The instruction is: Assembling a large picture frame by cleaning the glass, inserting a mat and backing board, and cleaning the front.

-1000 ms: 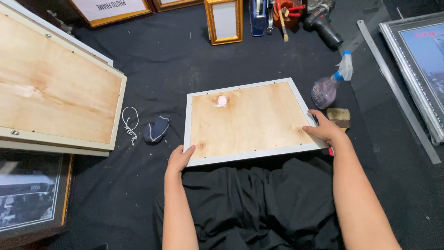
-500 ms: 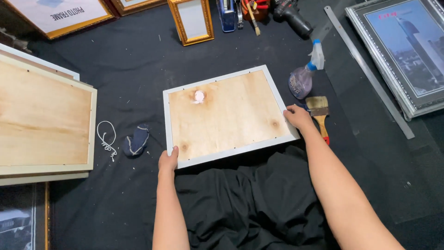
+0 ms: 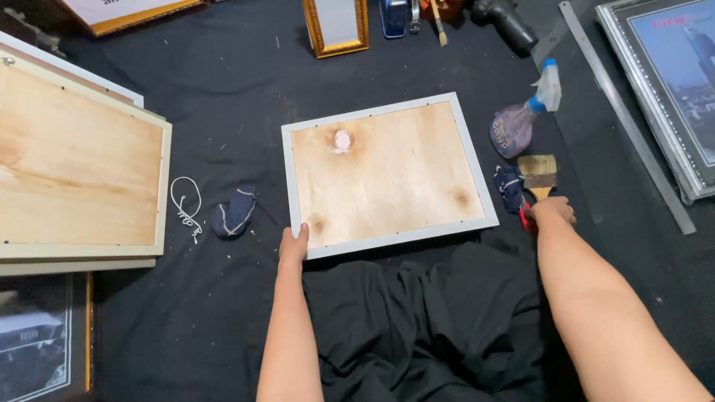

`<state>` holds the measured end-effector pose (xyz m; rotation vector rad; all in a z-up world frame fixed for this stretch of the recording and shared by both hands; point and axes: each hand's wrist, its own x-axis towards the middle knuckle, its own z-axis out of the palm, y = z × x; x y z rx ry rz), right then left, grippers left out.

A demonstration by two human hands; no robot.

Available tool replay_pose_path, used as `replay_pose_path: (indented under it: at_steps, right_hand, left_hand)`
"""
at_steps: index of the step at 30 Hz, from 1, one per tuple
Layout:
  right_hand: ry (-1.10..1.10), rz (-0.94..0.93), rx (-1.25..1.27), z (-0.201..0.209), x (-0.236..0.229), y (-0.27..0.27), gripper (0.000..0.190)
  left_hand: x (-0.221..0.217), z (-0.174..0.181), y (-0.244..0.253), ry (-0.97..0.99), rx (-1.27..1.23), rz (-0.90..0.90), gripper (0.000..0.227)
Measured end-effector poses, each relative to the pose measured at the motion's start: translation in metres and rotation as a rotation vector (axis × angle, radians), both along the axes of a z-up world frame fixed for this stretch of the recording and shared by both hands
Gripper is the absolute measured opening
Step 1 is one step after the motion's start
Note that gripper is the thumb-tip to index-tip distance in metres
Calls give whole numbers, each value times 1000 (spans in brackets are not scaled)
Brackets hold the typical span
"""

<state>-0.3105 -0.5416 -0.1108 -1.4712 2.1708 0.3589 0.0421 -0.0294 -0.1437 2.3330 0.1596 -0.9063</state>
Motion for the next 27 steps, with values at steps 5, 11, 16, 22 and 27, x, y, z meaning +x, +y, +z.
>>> replay_pose_path:
  at_steps: [5,11,16,22,27]
  right_hand:
    - [-19,179,-61,17,3,-2,60]
    - [-261,521,-682,102,-4,24,36]
    - [-331,817,-884,145,26,81,31]
    - [-343,876,-635,141,57,118,15]
    - [-600,747,-649,153,45,118,25]
  left_hand:
    - [1,-4,1,-12,76,-2,71]
    - [-4,-9,-9,-151,132,-32,56]
    - [-4,2,-8,-204,103,-39,62]
    - [-16,47,-13,-81,48,-166,70]
    - [-14,35,-17,-111,-27,-118,70]
